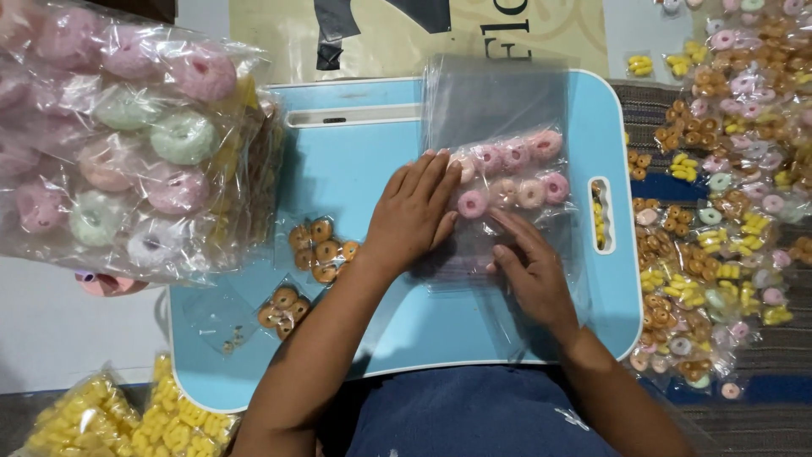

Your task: The person places small colorful donut-shaped objects into plastic bags by hand, arranging them in rows within the bags and smoothing the bags flat.

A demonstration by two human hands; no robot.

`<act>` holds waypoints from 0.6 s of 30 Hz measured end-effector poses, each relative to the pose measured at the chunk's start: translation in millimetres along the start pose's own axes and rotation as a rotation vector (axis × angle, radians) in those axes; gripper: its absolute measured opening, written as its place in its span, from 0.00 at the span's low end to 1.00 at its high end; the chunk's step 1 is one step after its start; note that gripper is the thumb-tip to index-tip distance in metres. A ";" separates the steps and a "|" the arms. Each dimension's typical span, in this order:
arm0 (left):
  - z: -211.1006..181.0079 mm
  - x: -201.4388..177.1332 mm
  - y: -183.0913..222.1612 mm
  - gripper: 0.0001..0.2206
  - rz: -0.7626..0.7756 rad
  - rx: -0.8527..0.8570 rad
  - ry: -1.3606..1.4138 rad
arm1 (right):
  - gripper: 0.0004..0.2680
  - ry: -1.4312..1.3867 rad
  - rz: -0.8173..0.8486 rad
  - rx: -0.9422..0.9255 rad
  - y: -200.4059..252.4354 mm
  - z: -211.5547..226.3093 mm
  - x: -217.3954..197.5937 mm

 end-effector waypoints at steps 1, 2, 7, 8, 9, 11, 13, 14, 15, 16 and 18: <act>0.0 1.0 0.0 0.30 -0.004 -0.001 0.011 | 0.17 0.008 0.005 0.014 -1.0 2.7 -0.7; 0.6 1.5 -0.1 0.30 -0.005 -0.002 0.017 | 0.17 0.013 0.005 0.017 0.6 -4.6 -0.8; 0.9 1.7 0.9 0.29 0.001 -0.007 0.037 | 0.10 -0.115 -0.254 0.092 10.1 -21.7 -4.4; 0.9 2.9 0.7 0.29 0.002 -0.012 0.038 | 0.10 -0.114 -0.250 0.095 13.6 -22.4 -8.4; 0.8 4.1 0.5 0.29 -0.001 -0.011 0.034 | 0.14 -0.193 -0.253 0.150 17.4 -23.7 -12.2; 0.6 2.9 1.2 0.29 -0.001 -0.016 0.031 | 0.21 -0.272 -0.253 0.211 26.0 -28.1 -19.1; -0.2 -0.2 -0.5 0.28 -0.006 -0.015 0.050 | 0.21 -0.163 -0.233 0.248 34.8 -35.2 -27.5; -0.1 -0.9 -0.7 0.28 -0.004 -0.014 0.053 | 0.21 -0.162 -0.235 0.250 39.5 -37.8 -31.0; -0.2 -1.6 -1.1 0.28 -0.006 -0.013 0.058 | 0.13 -0.112 -0.246 0.239 44.2 -40.0 -35.0; 0.0 -2.9 -1.1 0.28 -0.007 -0.013 0.061 | 0.07 -0.064 -0.256 0.228 48.9 -42.2 -38.5; -1.0 -4.2 -0.8 0.27 0.008 -0.014 0.072 | 0.08 -0.066 -0.239 0.196 56.1 -43.4 -39.6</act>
Point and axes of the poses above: each hand's wrist, its own y-axis away from the middle knuckle, its own x-axis out of the palm, z = x × y, the point moved 1 cm from there along -y, towards the middle knuckle, and after that the axes turned 6 degrees about -x, right-handed, at the moved point
